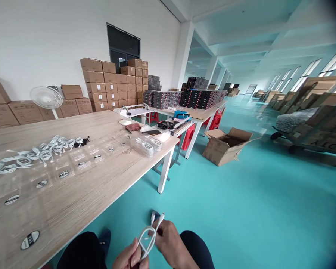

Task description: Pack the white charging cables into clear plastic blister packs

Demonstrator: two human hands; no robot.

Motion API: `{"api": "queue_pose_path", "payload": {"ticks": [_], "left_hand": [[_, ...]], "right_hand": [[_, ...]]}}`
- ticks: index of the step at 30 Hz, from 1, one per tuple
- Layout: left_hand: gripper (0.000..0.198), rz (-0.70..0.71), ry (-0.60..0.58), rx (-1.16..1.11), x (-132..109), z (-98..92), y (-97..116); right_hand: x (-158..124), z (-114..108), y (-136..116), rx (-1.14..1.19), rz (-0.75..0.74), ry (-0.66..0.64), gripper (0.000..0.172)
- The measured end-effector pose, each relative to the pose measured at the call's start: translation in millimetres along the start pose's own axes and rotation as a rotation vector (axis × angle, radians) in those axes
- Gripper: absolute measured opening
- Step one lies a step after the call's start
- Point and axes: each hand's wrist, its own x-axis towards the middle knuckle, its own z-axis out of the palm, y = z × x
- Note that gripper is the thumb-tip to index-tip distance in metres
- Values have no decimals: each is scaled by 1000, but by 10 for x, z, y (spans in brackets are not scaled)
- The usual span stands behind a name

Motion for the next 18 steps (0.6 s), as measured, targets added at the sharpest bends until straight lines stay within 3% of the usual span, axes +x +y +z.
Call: {"api": "queue_pose_path", "payload": {"ticks": [4,6,11,18], "left_hand": [[72,-8,-78,-143,55,-37,14],[73,12,-96,-208,67,-69,7],[72,90,-68,-298,48,-143,-31],[74,137,-40,-363,9,-173,-71]], "right_hand": [[0,46,26,-389,-252,-159,22],[6,90,93,-561,-345,-142,23],[22,160,251,-728,-379,-60,29],[14,186,247,-822,-414,-54,29]]}}
